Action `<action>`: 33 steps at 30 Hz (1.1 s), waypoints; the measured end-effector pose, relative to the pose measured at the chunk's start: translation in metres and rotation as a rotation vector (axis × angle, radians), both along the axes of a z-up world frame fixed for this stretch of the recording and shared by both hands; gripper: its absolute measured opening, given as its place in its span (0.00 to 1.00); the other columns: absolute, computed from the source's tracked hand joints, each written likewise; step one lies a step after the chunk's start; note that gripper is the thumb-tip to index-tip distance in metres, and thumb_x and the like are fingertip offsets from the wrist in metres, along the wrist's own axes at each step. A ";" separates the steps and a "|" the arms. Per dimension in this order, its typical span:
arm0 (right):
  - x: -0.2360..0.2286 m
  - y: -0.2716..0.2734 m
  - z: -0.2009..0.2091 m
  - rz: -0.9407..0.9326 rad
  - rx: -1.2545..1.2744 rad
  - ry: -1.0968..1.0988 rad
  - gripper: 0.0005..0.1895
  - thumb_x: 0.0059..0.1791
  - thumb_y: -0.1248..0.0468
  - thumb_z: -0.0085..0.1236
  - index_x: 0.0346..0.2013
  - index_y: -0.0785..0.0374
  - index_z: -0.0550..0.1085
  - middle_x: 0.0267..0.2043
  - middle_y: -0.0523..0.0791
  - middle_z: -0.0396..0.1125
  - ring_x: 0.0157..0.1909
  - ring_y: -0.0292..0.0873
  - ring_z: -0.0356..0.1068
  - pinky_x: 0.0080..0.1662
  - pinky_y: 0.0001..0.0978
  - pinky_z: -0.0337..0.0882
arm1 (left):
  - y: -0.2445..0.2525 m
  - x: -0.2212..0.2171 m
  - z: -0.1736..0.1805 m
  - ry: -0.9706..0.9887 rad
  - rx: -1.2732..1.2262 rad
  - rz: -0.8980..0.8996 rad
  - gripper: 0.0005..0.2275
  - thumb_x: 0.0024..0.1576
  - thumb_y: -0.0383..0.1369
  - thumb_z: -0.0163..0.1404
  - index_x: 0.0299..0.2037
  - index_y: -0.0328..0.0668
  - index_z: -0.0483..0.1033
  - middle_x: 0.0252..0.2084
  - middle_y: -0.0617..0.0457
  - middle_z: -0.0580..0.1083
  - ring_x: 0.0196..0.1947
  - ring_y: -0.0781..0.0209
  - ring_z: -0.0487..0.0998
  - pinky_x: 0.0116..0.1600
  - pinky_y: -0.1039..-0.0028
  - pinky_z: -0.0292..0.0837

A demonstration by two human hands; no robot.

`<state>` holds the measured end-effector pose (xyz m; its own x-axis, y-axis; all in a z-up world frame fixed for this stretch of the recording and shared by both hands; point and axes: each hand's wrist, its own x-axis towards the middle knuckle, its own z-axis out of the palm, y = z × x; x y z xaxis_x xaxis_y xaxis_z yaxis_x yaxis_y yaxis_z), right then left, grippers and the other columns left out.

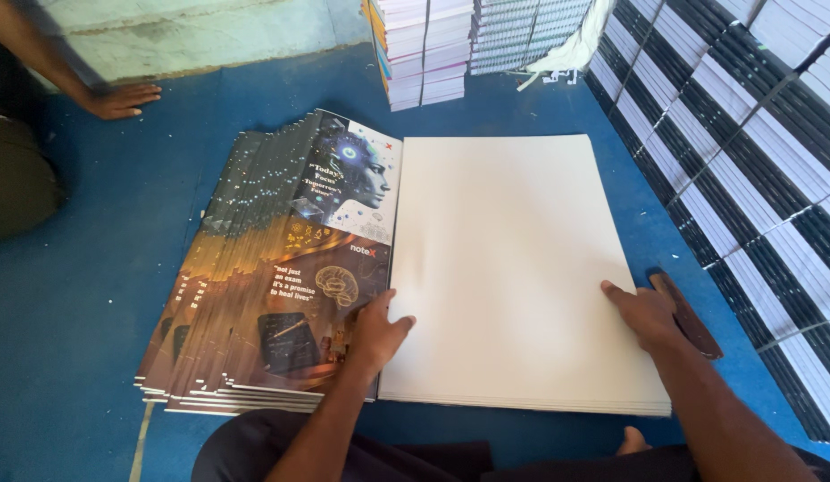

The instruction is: The person inserts a printed cover sheet into a stack of blank pages, folds it over the spine, and uses a wooden block to press and crease the fold. The person repeats this process for multiple book units.

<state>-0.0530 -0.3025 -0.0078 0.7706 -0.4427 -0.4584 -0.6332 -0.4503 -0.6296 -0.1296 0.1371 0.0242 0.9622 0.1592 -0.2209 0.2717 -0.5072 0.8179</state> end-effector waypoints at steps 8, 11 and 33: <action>-0.002 -0.019 -0.009 0.091 -0.211 -0.097 0.45 0.49 0.42 0.59 0.66 0.78 0.66 0.59 0.66 0.69 0.58 0.61 0.72 0.58 0.48 0.70 | -0.012 -0.005 0.016 0.070 0.003 -0.062 0.32 0.53 0.35 0.58 0.69 0.44 0.63 0.68 0.38 0.64 0.69 0.44 0.64 0.70 0.61 0.60; -0.001 -0.018 -0.007 0.168 -0.379 -0.072 0.43 0.51 0.39 0.57 0.64 0.75 0.71 0.62 0.64 0.69 0.63 0.61 0.69 0.65 0.48 0.67 | -0.015 -0.006 0.019 0.078 -0.028 -0.057 0.31 0.53 0.35 0.58 0.69 0.44 0.63 0.68 0.38 0.62 0.69 0.44 0.63 0.70 0.60 0.61; 0.005 -0.014 0.002 0.330 -0.499 0.035 0.47 0.47 0.36 0.60 0.61 0.77 0.72 0.72 0.62 0.59 0.69 0.62 0.65 0.66 0.50 0.66 | -0.023 -0.011 0.016 0.006 0.047 -0.022 0.28 0.52 0.35 0.58 0.65 0.42 0.67 0.64 0.37 0.67 0.67 0.44 0.66 0.68 0.62 0.64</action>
